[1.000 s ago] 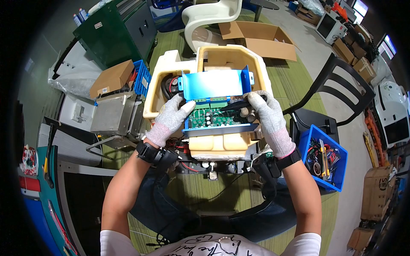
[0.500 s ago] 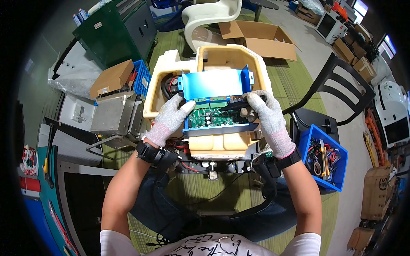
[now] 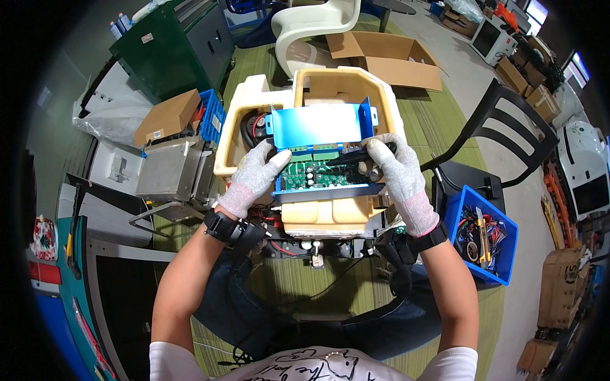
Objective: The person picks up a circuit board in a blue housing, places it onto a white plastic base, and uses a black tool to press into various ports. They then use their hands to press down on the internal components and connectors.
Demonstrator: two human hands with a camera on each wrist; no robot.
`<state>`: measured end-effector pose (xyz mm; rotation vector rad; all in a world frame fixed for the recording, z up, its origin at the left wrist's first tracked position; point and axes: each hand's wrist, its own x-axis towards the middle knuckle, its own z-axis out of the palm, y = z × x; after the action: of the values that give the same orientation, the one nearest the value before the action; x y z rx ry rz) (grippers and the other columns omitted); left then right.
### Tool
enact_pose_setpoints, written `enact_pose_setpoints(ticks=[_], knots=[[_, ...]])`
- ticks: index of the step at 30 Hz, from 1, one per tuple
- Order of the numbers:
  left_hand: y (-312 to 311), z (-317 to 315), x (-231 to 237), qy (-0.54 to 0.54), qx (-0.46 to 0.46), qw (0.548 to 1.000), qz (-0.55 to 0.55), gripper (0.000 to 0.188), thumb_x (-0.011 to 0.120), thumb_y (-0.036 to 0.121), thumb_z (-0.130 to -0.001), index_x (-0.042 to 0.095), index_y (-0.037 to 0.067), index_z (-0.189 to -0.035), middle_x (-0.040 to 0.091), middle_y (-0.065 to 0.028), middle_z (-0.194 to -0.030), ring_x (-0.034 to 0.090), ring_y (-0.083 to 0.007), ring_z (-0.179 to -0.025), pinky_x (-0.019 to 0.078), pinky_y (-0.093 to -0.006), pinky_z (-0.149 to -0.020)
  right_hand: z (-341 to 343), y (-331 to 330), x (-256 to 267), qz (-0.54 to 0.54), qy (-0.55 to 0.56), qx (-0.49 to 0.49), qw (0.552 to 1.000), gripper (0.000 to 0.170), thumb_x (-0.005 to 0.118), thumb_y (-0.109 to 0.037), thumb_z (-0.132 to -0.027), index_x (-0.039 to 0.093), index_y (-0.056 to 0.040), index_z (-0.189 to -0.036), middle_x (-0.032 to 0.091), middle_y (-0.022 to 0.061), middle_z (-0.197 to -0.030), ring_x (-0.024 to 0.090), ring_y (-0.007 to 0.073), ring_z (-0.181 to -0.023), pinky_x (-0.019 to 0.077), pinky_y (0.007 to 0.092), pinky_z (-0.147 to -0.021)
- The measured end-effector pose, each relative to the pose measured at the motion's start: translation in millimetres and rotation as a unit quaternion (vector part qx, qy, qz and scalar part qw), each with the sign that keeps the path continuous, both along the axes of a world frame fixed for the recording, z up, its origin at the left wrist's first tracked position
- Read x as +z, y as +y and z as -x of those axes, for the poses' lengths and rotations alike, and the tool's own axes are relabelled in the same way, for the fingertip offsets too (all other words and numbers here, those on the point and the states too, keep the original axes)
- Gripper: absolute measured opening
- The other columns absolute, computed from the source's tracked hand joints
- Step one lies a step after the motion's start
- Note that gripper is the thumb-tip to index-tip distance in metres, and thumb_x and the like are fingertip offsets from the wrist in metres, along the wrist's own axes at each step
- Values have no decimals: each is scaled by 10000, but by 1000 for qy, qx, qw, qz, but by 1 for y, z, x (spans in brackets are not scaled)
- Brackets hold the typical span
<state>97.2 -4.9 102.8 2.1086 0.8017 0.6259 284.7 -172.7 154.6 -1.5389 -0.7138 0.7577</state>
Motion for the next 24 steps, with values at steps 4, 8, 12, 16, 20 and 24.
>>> enact_pose_setpoints(ticks=[4, 8, 12, 16, 20, 24], knots=[[2, -1, -3, -1, 0, 1000, -9, 427, 576, 379, -835, 582, 65, -1124, 629, -181, -996, 592, -334, -910, 454, -415, -802, -1, 0, -1, 1, -7, 0, 1000, 259, 526, -250, -900, 563, -8, -981, 611, 32, -676, 474, 54, -556, 400, 194, -542], [1, -1, -1, 2, 2, 1000, 7, 430, 581, 378, -830, 582, 70, -1130, 632, -183, -990, 591, -342, -914, 453, -420, -805, -2, 0, -2, -5, -3, 6, 1000, 268, 531, -257, -896, 564, -5, -983, 608, 27, -672, 474, 55, -561, 396, 195, -544], [2, -2, -3, 0, 5, 1000, 2, 434, 581, 380, -828, 580, 71, -1132, 632, -181, -990, 591, -346, -913, 452, -423, -807, -2, 0, -3, -5, -6, 5, 1000, 268, 533, -257, -895, 563, -6, -985, 606, 25, -670, 474, 57, -562, 393, 193, -544], [2, -1, -5, -2, 4, 1000, -9, 434, 576, 382, -830, 579, 72, -1134, 630, -180, -994, 587, -342, -914, 450, -423, -807, -1, 0, -3, -6, -6, 3, 1000, 266, 535, -256, -895, 563, -6, -984, 606, 26, -671, 473, 57, -561, 393, 194, -544], [0, 0, 1, 12, 4, 1000, -6, 432, 573, 381, -832, 578, 73, -1135, 624, -177, -1005, 585, -336, -906, 451, -419, -801, -1, 0, -2, -12, 5, 5, 1000, 266, 536, -257, -897, 561, -6, -981, 609, 31, -678, 476, 57, -564, 393, 193, -545], [0, 0, 0, 7, 4, 1000, -5, 430, 575, 382, -831, 581, 74, -1131, 625, -174, -1002, 588, -330, -893, 453, -416, -795, 2, 0, 1, -22, 23, -1, 999, 264, 537, -258, -899, 558, -7, -978, 608, 38, -681, 482, 58, -566, 398, 195, -547]])
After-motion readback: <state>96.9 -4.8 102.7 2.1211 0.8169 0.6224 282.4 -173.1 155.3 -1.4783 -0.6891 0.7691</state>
